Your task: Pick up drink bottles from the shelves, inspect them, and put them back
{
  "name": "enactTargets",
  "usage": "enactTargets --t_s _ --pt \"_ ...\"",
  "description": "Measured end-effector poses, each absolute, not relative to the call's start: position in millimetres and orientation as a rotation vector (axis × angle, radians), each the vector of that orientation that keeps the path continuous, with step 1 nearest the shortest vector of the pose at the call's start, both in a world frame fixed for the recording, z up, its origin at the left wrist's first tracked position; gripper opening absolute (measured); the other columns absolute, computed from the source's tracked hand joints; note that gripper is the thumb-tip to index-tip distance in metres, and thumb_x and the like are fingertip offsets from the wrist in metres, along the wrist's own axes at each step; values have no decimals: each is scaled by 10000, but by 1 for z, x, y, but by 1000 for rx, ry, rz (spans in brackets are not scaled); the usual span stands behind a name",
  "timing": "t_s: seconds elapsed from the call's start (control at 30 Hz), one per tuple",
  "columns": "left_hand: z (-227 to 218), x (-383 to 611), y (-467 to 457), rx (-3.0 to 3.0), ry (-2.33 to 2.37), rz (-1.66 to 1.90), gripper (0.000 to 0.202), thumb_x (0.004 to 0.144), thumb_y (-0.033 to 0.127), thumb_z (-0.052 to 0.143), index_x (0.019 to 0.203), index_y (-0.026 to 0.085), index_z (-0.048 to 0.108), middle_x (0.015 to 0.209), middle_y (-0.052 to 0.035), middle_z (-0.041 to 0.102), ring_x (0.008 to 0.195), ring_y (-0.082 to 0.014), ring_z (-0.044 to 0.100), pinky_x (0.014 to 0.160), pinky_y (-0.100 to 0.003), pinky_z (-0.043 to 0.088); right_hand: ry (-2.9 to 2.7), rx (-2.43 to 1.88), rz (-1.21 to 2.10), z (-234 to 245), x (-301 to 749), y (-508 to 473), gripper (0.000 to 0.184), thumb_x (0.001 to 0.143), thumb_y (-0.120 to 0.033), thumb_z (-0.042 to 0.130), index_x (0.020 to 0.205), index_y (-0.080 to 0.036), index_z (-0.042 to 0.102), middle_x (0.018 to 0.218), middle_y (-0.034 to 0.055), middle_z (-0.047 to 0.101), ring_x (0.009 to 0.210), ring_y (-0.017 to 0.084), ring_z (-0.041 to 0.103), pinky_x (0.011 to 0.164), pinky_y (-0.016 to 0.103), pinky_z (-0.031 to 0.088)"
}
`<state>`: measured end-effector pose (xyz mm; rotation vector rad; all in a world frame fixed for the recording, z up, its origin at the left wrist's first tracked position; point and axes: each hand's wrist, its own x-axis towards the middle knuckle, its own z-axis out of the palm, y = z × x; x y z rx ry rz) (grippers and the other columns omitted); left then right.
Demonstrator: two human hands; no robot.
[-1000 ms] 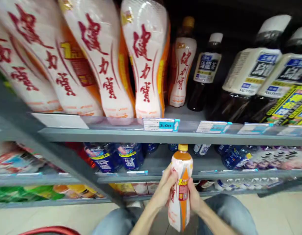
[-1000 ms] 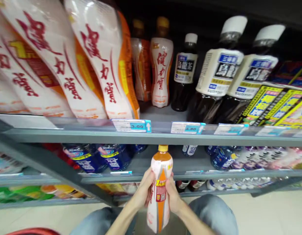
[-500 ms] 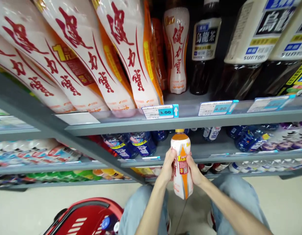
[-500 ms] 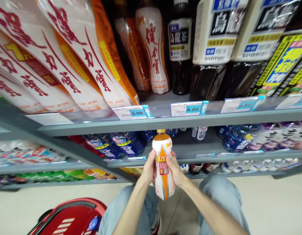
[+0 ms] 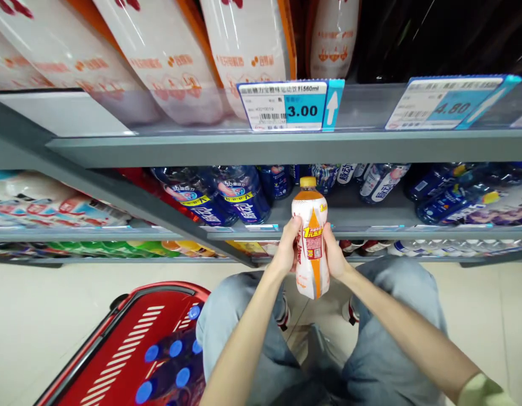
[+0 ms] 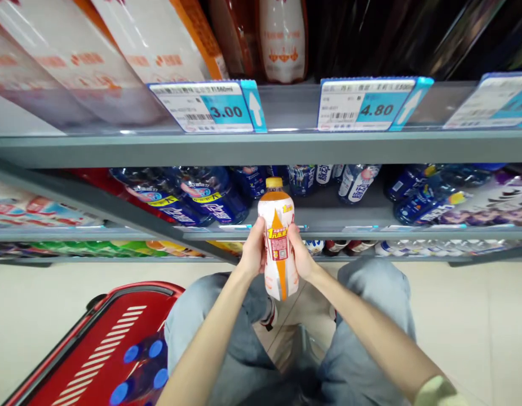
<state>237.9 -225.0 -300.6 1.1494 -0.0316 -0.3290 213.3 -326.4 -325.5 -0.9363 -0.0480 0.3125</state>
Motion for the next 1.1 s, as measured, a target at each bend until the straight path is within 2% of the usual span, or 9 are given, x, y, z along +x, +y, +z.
enactTargets --t_s 0.23,0.47,0.6,0.77,0.97,1.1 --pt "-304 242 -229 1146 -66 -263 637 711 744 685 1011 181 706 698 -48 698 787 -285 697 679 -387 565 20 -944 302 -334 216 -329 786 844 -857 354 1117 -208 704 881 86 765 927 293 712 779 414 596" --pt "-308 241 -228 1137 -59 -271 632 749 707 674 1085 173 703 805 -68 736 850 -296 705 730 -392 568 8 -958 287 -333 216 -329 769 858 -842 350 1113 -212 710 896 81 767 921 288 710 783 410 594" --pt "-308 241 -228 1122 -33 -277 639 742 715 674 1089 179 701 807 -60 732 830 -284 704 719 -385 564 6 -971 259 -331 216 -328 762 844 -842 383 1135 -215 703 908 75 765 950 288 704 795 410 592" --pt "-308 242 -228 1155 -52 -288 669 708 748 684 1058 178 705 710 -57 699 727 -272 684 628 -369 549 20 -991 244 -333 217 -327 765 834 -848 387 1146 -221 697 910 72 764 948 284 704 783 405 595" --pt "-310 240 -228 1193 -80 -273 655 747 751 639 1051 171 673 693 -40 673 683 -234 671 614 -342 540 5 -972 273 -330 216 -328 792 797 -870 417 1139 -213 699 907 77 765 928 288 708 761 410 600" --pt "-308 241 -224 1192 -132 -165 592 655 626 801 1023 198 624 765 -10 652 684 -172 636 638 -289 516 -10 -979 292 -324 215 -326 814 795 -882 386 1134 -214 704 926 78 765 946 291 710 769 413 600"
